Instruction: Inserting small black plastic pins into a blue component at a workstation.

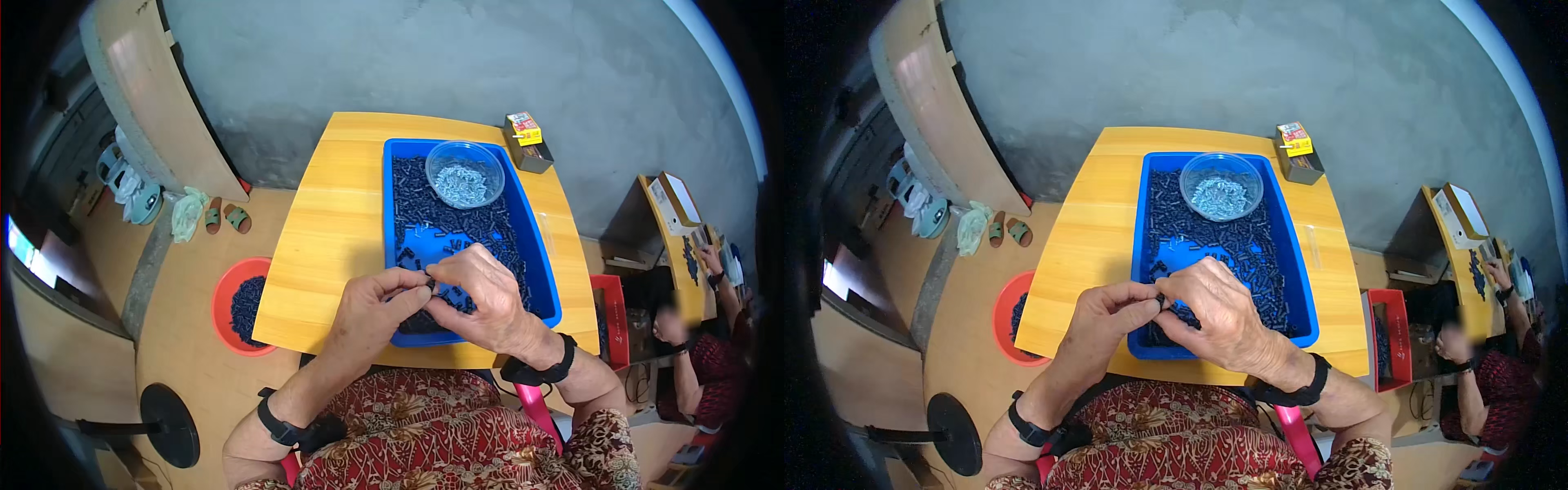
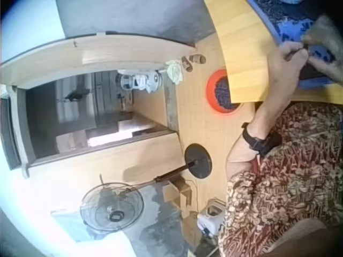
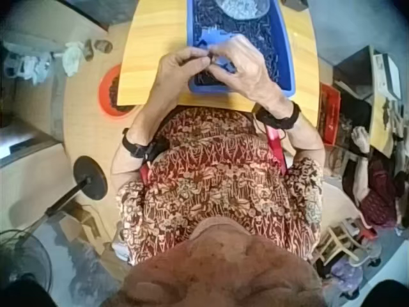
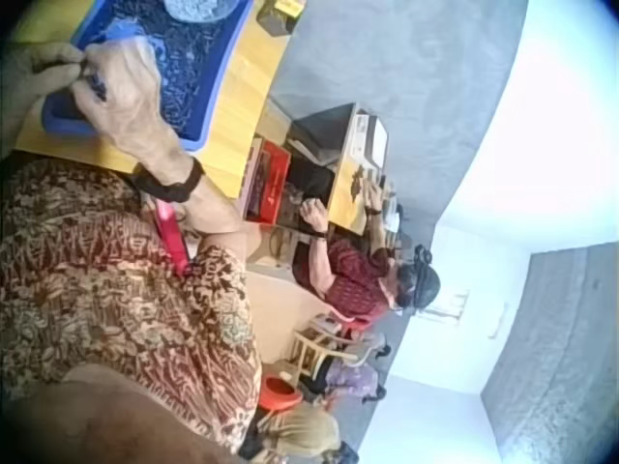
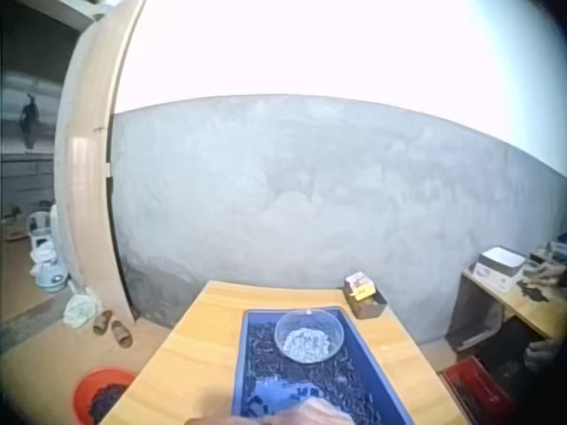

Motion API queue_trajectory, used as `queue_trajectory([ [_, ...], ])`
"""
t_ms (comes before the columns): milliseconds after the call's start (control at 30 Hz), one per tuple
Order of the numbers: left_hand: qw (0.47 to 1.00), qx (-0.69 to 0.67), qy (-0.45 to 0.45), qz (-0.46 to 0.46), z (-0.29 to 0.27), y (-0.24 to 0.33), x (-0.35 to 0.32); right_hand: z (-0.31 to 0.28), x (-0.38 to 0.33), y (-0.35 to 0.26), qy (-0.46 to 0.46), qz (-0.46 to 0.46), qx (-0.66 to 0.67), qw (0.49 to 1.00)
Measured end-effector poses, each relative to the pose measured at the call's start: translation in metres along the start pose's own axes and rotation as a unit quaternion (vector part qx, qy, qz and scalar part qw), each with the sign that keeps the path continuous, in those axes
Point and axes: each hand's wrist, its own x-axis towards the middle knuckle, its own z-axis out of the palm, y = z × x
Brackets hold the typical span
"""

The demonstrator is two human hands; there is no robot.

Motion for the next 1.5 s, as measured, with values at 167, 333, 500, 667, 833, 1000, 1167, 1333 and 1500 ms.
queue_trajectory([
  [167,1.0,0.008,-0.001,-0.022,-0.001,0.007,-0.002,0.001,0.001,-0.002,0.008,-0.001,0.005,1.0],
  [333,1.0,-0.001,-0.008,-0.012,-0.003,0.003,0.001,-0.001,0.003,-0.003,-0.021,0.005,-0.003,1.0],
  [500,0.999,-0.028,0.013,-0.015,0.0,0.005,0.0,-0.006,0.007,-0.001,-0.036,0.004,-0.036,0.999],
  [667,1.0,-0.005,-0.002,-0.001,-0.001,0.003,0.001,-0.007,0.012,0.0,-0.043,-0.041,-0.085,0.995],
  [833,0.997,0.075,-0.011,0.007,-0.003,0.005,0.0,-0.009,0.015,0.001,-0.038,-0.054,-0.102,0.993],
  [1000,0.997,0.075,-0.012,0.009,0.0,0.004,-0.002,-0.01,0.015,0.0,-0.04,-0.082,-0.115,0.989],
  [1167,0.994,0.105,0.013,0.021,-0.001,-0.004,-0.001,-0.01,0.015,-0.003,-0.075,-0.096,-0.141,0.982],
  [1333,0.997,0.072,0.022,0.03,0.0,-0.009,-0.001,-0.01,0.015,0.0,-0.066,-0.09,-0.122,0.986],
  [1500,0.996,0.083,0.02,0.02,0.001,-0.005,-0.001,-0.007,0.014,0.0,-0.06,-0.08,-0.122,0.987],
])
